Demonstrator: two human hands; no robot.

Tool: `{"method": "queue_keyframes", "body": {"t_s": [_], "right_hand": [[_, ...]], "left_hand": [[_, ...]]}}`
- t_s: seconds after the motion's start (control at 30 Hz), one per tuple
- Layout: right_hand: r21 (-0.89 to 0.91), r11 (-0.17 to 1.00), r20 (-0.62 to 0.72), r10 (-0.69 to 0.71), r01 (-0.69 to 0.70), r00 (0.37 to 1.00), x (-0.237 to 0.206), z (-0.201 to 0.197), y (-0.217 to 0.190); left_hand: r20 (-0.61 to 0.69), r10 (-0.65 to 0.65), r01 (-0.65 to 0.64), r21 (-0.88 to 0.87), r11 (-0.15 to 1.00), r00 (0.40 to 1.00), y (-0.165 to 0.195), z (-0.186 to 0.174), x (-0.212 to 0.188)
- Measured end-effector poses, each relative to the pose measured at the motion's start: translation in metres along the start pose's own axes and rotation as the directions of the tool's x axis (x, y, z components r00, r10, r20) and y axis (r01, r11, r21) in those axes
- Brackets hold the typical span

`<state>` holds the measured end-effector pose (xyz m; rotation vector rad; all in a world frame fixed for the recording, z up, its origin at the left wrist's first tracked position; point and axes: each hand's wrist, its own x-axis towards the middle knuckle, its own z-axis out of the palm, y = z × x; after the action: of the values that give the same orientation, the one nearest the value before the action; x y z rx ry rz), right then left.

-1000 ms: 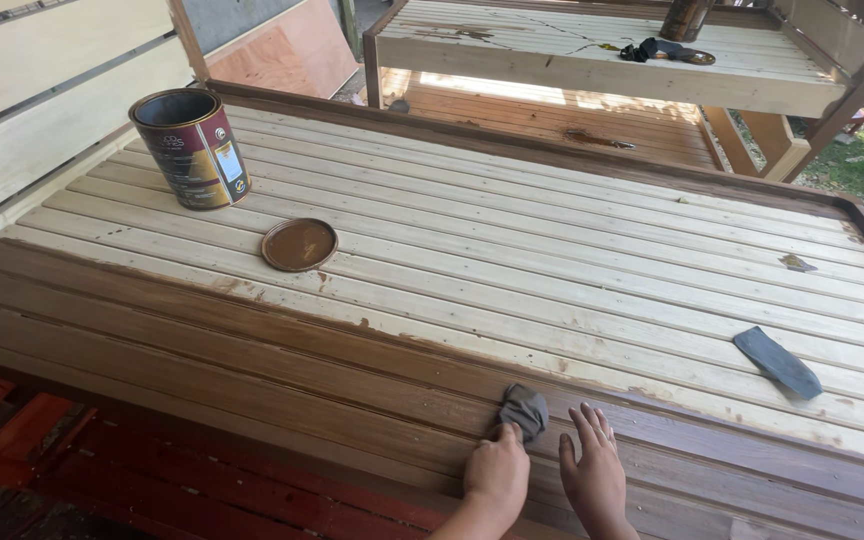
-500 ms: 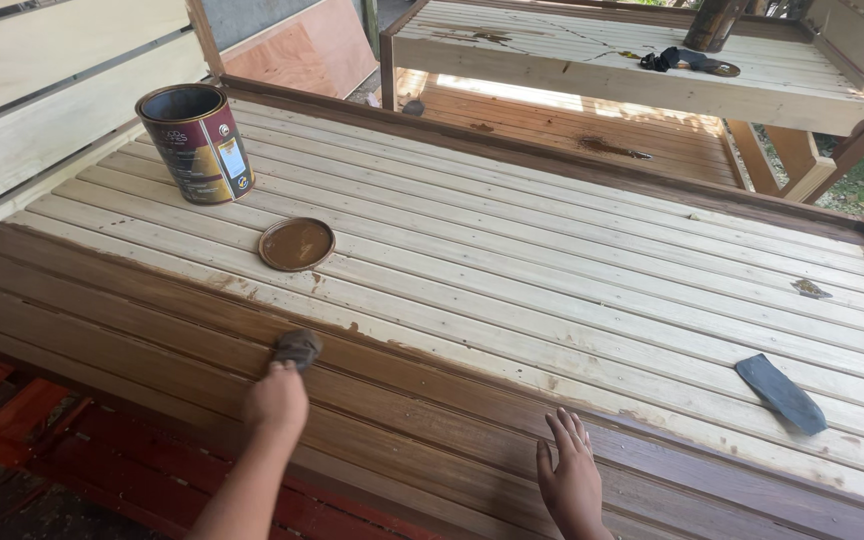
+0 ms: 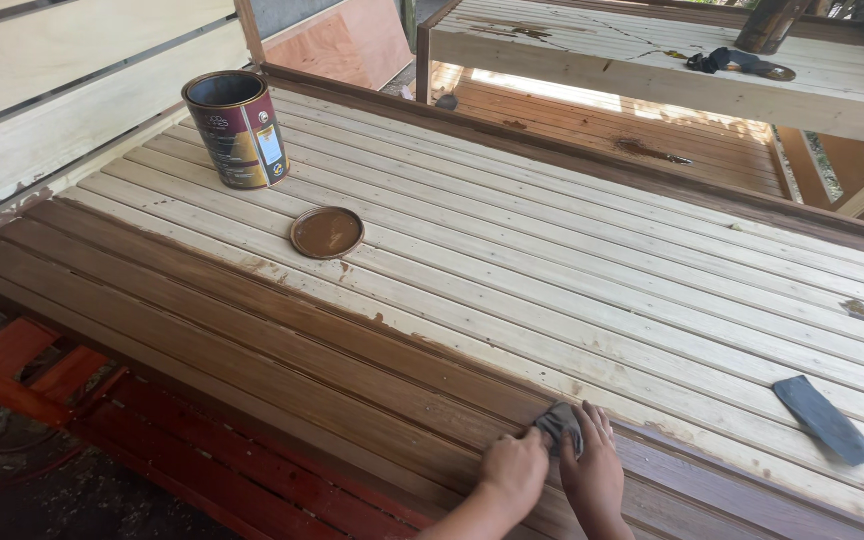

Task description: The person applies brown wood stain to a large slatted wooden bed frame panel outdoors. They dip a cloth into stain in the can lid and wipe the stain across the bare wood planks, working along the surface section by section, reloading the cloth from the lid as needed.

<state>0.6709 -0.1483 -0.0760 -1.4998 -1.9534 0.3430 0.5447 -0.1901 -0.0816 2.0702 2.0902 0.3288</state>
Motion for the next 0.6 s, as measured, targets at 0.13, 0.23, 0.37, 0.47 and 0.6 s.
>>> {"method": "queue_keyframes", "body": {"t_s": [0.13, 0.23, 0.37, 0.47, 0.6], "right_hand": [[-0.031, 0.999, -0.001, 0.03, -0.03, 1.0, 0.0, 0.014, -0.013], [-0.055, 0.997, 0.004, 0.052, -0.052, 0.999, 0.003, 0.029, -0.028], [-0.066, 0.998, 0.005, 0.021, -0.021, 1.0, 0.01, 0.053, -0.058], [-0.06, 0.998, 0.004, -0.014, 0.014, 1.0, 0.018, 0.068, -0.082], [-0.034, 0.999, 0.036, -0.013, 0.014, 0.999, 0.024, 0.081, -0.108]], "left_hand": [[-0.007, -0.13, 0.13, -0.017, 0.991, 0.991, -0.099, -0.042, -0.01], [0.033, -0.264, 0.264, 0.013, 0.964, 0.964, -0.19, -0.088, -0.027], [-0.012, -0.368, 0.363, 0.187, 0.913, 0.93, -0.289, -0.147, -0.045], [-0.003, -0.478, 0.466, 0.226, 0.855, 0.879, -0.346, -0.183, -0.053], [-0.067, -0.654, 0.655, 0.159, 0.739, 0.753, -0.416, -0.221, -0.063]]}}
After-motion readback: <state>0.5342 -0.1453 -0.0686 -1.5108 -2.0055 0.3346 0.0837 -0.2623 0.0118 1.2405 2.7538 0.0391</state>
